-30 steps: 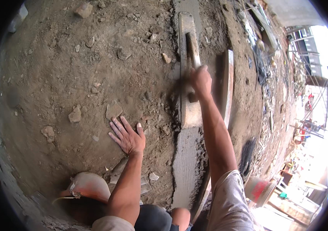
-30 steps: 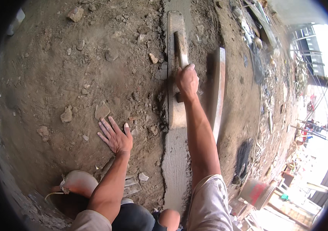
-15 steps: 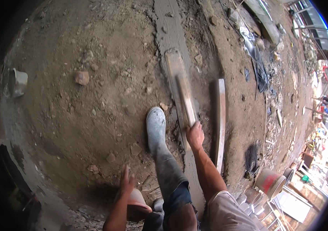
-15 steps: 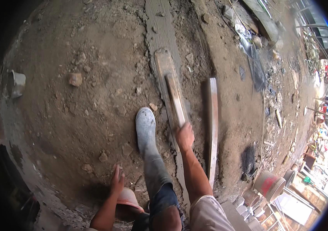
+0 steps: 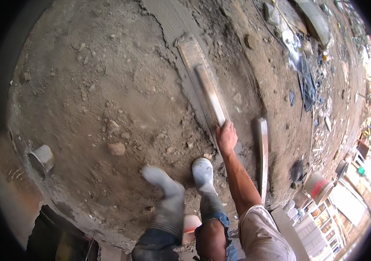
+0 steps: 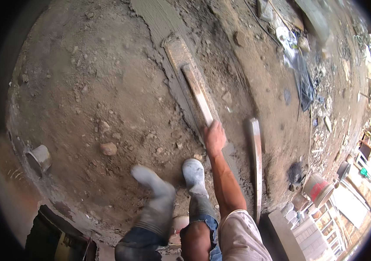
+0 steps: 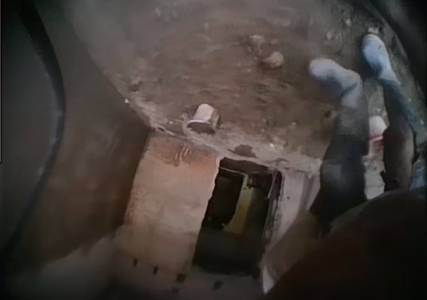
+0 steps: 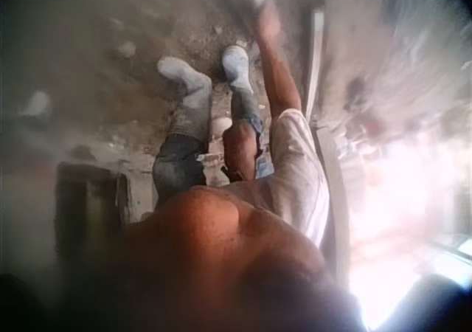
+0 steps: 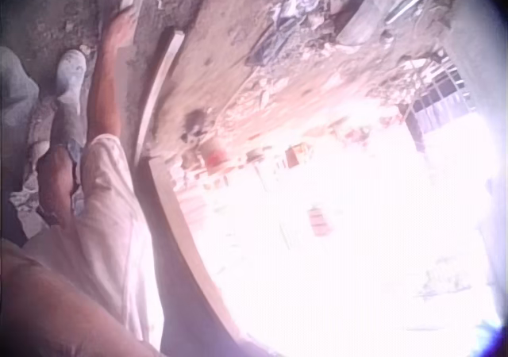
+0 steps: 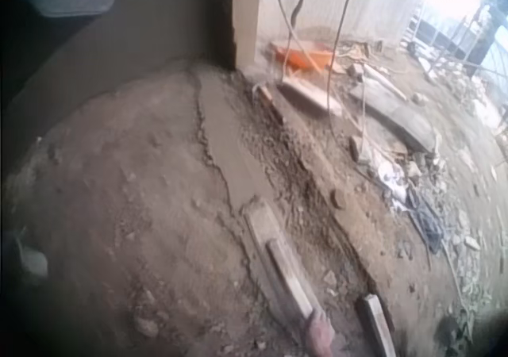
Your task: The person levels wet concrete on the floor using a long wooden plank as a screed. They then use a trowel to smooth the surface and fill gaps with additional concrete from a bucket.
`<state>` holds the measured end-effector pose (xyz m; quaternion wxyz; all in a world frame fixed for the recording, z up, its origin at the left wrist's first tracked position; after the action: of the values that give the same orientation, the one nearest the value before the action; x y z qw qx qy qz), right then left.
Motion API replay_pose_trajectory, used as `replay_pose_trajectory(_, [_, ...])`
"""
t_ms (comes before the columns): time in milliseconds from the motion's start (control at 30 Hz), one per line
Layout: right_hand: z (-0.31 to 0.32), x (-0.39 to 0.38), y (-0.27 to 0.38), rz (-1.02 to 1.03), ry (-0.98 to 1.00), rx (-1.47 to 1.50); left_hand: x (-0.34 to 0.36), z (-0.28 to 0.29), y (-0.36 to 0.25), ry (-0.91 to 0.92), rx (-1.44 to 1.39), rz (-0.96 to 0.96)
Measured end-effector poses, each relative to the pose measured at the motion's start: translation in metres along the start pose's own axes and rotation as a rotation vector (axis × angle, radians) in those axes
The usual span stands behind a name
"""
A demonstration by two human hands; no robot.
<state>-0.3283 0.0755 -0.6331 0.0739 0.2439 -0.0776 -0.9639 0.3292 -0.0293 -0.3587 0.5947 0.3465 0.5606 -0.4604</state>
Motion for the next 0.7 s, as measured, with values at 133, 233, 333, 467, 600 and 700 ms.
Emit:
replay_pose_trajectory(133, [0.015, 0.078, 0.082, -0.013, -0.048, -0.01, 0.022, 0.08, -0.078, 0.035, 0.059, 0.125])
replay_pose_trajectory(233, [0.027, 0.137, 0.152, -0.01, -0.048, -0.021, 0.039, 0.15, -0.11, 0.04, 0.144, 0.221])
replay_pose_trajectory(333, [0.045, 0.192, 0.217, 0.004, -0.042, 0.016, 0.06, 0.274, -0.13, 0.123, 0.486, 0.222])
replay_pose_trajectory(467, [0.082, 0.274, 0.305, 0.052, -0.075, 0.017, 0.172, 0.385, -0.373, -0.286, 0.529, -0.018])
replay_pose_trajectory(600, [0.104, 0.356, 0.397, 0.05, 0.076, -0.024, 0.299, 0.494, -0.648, -0.458, 0.448, -0.17])
replay_pose_trajectory(700, [0.112, 0.413, 0.456, 0.072, -0.011, -0.024, 0.376, 0.556, -0.828, -0.602, 0.447, -0.379])
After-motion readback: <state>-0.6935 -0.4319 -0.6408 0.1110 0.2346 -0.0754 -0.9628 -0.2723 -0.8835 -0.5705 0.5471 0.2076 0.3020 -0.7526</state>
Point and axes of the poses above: each hand's wrist, its own x-axis towards the middle knuckle, its own z-axis out of the back of the hand, y = z × x, the point moved 1 cm from there along x, towards the middle knuckle, and after that the axes turned 1 degree about z, right-handed, at the moved point
